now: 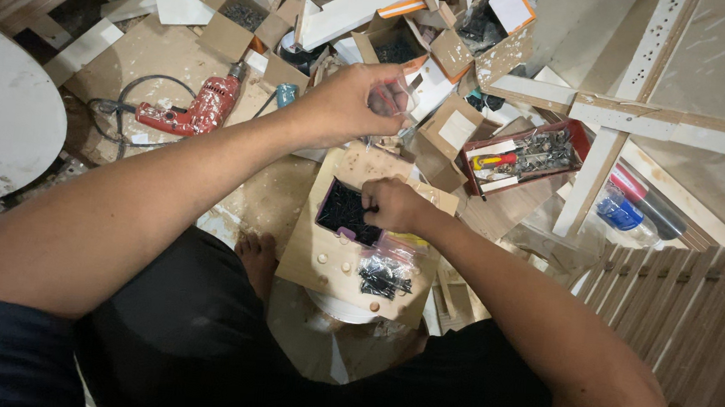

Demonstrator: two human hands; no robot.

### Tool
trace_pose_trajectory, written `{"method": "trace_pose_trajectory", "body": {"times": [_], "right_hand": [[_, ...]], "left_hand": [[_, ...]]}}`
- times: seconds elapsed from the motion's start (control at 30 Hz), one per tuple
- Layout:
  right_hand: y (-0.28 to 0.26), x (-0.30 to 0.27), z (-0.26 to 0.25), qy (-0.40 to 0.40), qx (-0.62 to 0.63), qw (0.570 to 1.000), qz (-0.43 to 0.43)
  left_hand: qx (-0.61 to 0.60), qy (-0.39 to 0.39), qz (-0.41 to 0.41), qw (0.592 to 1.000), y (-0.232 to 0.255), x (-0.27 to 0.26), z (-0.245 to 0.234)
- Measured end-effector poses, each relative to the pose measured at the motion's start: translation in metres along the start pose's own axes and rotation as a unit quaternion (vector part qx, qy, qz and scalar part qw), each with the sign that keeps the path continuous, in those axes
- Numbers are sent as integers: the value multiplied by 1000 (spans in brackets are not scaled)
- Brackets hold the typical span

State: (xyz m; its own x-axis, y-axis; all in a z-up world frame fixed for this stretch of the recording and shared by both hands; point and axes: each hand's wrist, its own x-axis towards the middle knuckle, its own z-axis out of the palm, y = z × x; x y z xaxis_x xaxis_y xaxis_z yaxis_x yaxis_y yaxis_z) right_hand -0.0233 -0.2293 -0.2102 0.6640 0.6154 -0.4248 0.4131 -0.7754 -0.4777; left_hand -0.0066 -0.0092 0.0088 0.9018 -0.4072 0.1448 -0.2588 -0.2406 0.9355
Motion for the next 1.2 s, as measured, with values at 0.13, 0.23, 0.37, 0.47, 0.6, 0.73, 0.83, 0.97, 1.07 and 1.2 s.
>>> {"method": "trace_pose_trajectory", "body": {"times": [0.13,0.23,0.37,0.47,0.6,0.73,0.83,0.97,1.07,1.2], "right_hand": [[0,1,1,-3,-29,999,13],[-6,-6,-12,6,9,999,33],[6,-3,-9,6,7,999,47],[17,5,-2,2,-9,999,51],[14,7,-8,-6,-20,998,54],[-18,-29,-61,27,113,991,66],[-54,-66,-124,117,260,955,79],[-82,-116,-195,308,326,893,38],[-104,-142,-218,398,332,855,-2],[-131,-157,-215,442,298,843,-68]], "left_hand": [[6,-4,2,1000,15,-7,-3],[0,-3,-7,1000,13,-6,-2],[-2,-4,7,1000,3,-2,1],[-14,-7,7,1000,0,-1,1],[-39,-14,17,999,0,0,2],[-76,-22,-2,997,8,-7,1],[-60,-4,23,998,-1,-5,6],[-43,9,46,998,4,-4,12],[-6,18,46,999,-10,7,28],[54,40,15,998,-17,16,45]]}}
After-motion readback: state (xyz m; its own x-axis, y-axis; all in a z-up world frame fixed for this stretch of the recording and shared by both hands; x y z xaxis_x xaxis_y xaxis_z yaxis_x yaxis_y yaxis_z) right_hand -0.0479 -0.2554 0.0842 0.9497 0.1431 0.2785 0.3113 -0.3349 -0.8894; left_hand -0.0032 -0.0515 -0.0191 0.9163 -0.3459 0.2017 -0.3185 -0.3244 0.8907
